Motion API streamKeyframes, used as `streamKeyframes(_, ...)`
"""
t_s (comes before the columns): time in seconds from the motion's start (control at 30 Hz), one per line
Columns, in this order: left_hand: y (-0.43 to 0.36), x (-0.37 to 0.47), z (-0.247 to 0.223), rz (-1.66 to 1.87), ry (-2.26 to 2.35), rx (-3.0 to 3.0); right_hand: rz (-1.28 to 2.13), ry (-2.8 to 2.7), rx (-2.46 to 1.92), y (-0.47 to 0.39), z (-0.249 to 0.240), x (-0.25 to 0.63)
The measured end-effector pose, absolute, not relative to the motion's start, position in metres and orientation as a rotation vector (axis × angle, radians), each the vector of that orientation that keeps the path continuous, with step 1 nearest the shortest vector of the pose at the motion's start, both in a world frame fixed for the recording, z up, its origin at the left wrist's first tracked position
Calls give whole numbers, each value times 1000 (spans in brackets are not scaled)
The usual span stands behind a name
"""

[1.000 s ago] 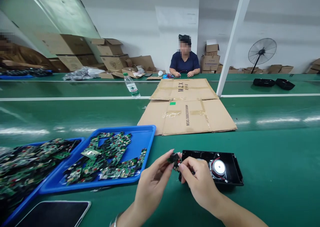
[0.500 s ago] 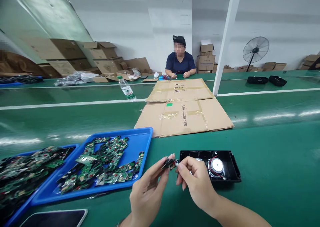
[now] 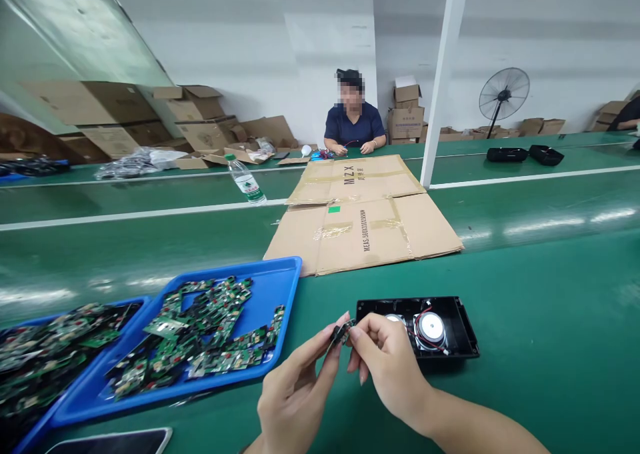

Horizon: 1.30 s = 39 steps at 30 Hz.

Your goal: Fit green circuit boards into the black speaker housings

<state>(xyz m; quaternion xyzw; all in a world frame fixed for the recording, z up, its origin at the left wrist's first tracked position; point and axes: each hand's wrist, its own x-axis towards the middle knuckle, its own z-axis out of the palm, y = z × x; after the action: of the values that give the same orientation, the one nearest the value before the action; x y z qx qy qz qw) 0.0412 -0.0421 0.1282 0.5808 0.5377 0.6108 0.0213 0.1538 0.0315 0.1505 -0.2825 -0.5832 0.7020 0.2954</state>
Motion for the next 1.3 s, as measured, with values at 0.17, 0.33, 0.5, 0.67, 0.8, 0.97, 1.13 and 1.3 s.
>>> streamKeyframes(0.17,-42,39,131,1851,1622,1765,1888,-1578,-758,35,151,154)
streamKeyframes(0.33,-41,38,137,1841,1529,1576,1942,-1576,-733,39,152,154)
streamKeyframes(0.5,-40,42,134,1877,1530,1528,2023,-1521,-695,41,148,153)
streamKeyframes(0.67,-41,42,130,1842,1587,1571,2062,-1461,-714,42,145,151)
streamKeyframes(0.8,-39,44,136,1833,1593,1404,2077,-1438,-700,43,145,150)
streamKeyframes(0.97,-37,35,145,1784,1458,1220,2147,-1443,-588,48,144,151)
streamKeyframes(1.13,-42,23,154,1616,1270,1265,2291,-1229,-516,58,143,149)
streamKeyframes(1.3,-46,23,163,1553,1262,1249,2442,-1069,-575,62,141,146)
